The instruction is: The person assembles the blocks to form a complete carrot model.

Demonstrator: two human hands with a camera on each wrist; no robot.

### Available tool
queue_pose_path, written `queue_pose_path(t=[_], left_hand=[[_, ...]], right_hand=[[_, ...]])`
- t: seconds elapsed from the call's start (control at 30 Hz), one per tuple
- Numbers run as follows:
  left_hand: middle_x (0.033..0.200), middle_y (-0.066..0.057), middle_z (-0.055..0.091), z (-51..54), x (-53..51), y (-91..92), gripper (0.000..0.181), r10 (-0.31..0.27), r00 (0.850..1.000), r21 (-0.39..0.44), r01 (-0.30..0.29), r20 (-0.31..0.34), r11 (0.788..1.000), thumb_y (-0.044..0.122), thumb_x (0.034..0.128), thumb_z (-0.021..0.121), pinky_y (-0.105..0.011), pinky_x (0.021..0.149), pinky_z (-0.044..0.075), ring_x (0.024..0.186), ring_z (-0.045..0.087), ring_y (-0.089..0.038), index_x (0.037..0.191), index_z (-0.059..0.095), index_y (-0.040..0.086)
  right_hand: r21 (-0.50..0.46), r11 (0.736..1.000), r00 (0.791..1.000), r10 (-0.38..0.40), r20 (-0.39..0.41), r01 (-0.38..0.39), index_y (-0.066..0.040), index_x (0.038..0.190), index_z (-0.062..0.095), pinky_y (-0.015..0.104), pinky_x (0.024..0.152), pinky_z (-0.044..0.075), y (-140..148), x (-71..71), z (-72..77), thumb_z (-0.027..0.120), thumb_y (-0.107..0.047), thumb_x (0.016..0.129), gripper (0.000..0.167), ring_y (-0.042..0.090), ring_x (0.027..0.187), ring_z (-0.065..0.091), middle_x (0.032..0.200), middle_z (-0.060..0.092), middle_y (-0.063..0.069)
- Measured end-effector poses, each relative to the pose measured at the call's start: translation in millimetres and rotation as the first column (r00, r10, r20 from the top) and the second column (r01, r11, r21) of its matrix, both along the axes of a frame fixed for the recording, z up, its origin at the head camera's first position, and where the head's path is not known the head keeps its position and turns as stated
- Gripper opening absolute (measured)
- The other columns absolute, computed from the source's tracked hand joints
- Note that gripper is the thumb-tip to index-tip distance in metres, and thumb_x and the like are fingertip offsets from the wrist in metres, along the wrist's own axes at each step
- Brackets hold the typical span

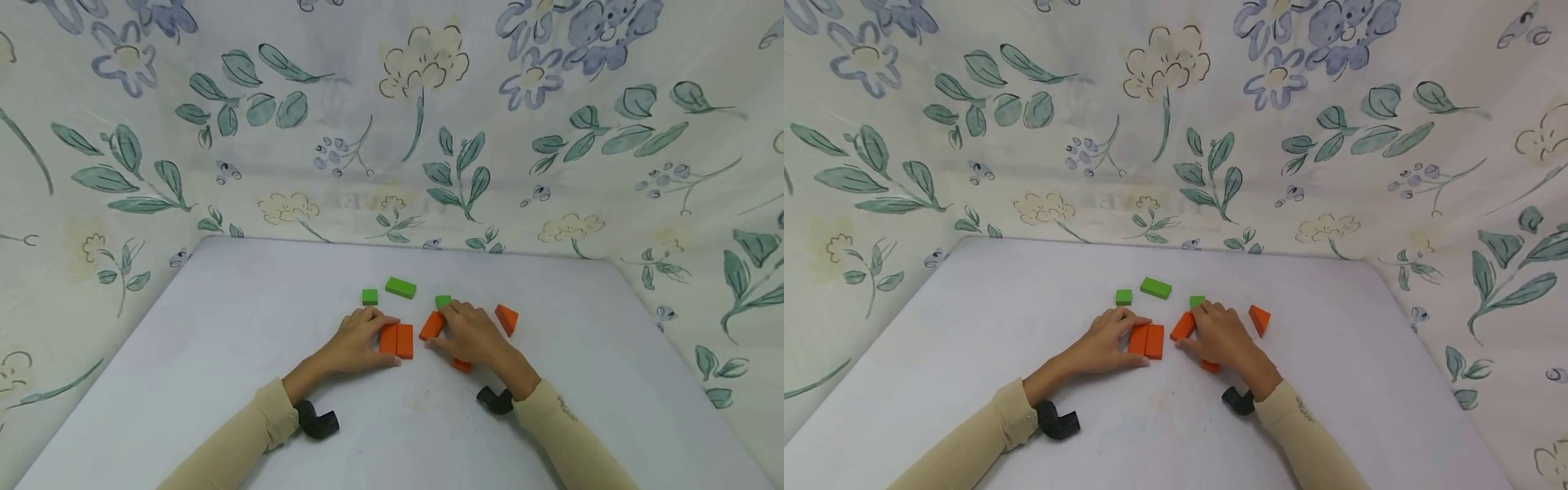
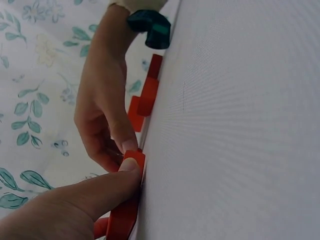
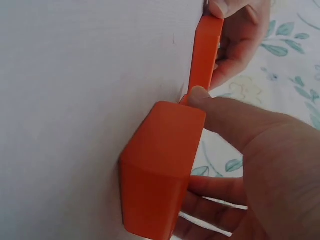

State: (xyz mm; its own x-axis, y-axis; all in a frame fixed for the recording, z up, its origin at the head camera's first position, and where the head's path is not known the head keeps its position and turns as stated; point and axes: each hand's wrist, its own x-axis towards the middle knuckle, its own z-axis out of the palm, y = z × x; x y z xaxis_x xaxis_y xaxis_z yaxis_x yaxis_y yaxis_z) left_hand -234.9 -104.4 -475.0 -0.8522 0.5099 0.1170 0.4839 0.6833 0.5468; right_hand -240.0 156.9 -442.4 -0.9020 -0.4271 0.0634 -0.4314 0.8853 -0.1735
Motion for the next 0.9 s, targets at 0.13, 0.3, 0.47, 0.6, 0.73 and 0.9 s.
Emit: queue_pose_path(t=[0.13,0.3,0.47,0.6,0.73,0.9], left_hand=[[0.115,0.001,0.053,-1.2,1.6,1.1,0.068,-0.001,1.000,0.013,0.001,-0.005,1.000,0.050,0.0778,0.082,-0.035,0.088,0.033,0.107,0.046,-0.015,0.136,0.061,0.021],[0.114,0.002,0.053,0.0,2.8,1.0,0.067,0.001,1.000,0.010,-0.001,-0.009,1.000,0.050,0.0779,0.081,-0.034,0.086,0.032,0.107,0.046,-0.014,0.135,0.061,0.022],[0.115,0.001,0.053,2.7,1.6,0.5,0.066,-0.004,1.000,0.003,0.004,-0.019,1.000,0.050,0.0784,0.081,-0.034,0.085,0.032,0.107,0.046,-0.015,0.135,0.061,0.022],[0.115,0.001,0.053,4.0,1.2,0.4,0.065,0.000,1.000,0.012,0.000,-0.026,1.000,0.051,0.0783,0.081,-0.034,0.085,0.032,0.107,0.046,-0.015,0.134,0.061,0.023],[0.116,0.002,0.053,3.9,3.0,0.2,0.065,0.006,1.000,0.015,-0.006,-0.007,1.000,0.051,0.0781,0.080,-0.036,0.087,0.033,0.108,0.046,-0.014,0.133,0.062,0.023],[0.116,0.002,0.053,2.7,3.3,0.8,0.065,0.008,1.000,0.013,-0.007,-0.003,1.000,0.053,0.0782,0.080,-0.037,0.088,0.033,0.108,0.045,-0.014,0.134,0.061,0.023]], right_hand=[[-0.028,0.999,0.999,0.032,-0.014,-0.032,-0.005,0.132,0.060,0.048,0.094,0.052,1,2.1,1.7,0.078,-0.049,0.083,0.069,0.029,0.113,0.061,0.132,0.061,0.014],[-0.075,0.993,0.996,0.090,0.007,-0.090,-0.006,0.132,0.059,0.047,0.096,0.052,2,4.0,7.1,0.078,-0.043,0.084,0.064,0.029,0.115,0.061,0.135,0.058,0.013],[-0.149,0.979,0.986,0.153,0.069,-0.141,-0.008,0.131,0.057,0.048,0.098,0.051,6,3.1,12.3,0.078,-0.038,0.085,0.059,0.027,0.114,0.060,0.133,0.058,0.011],[-0.195,0.966,0.974,0.193,0.120,-0.168,-0.010,0.131,0.057,0.048,0.100,0.050,5,3.0,13.8,0.078,-0.036,0.085,0.056,0.026,0.115,0.058,0.130,0.059,0.009],[-0.182,0.967,0.967,0.206,0.152,-0.177,-0.011,0.131,0.057,0.049,0.100,0.049,3,4.5,12.4,0.077,-0.035,0.085,0.056,0.025,0.116,0.057,0.132,0.058,0.008],[-0.167,0.967,0.967,0.217,0.133,-0.194,-0.011,0.130,0.058,0.048,0.099,0.050,3,5.2,10.8,0.078,-0.034,0.084,0.056,0.023,0.115,0.057,0.130,0.059,0.007]])
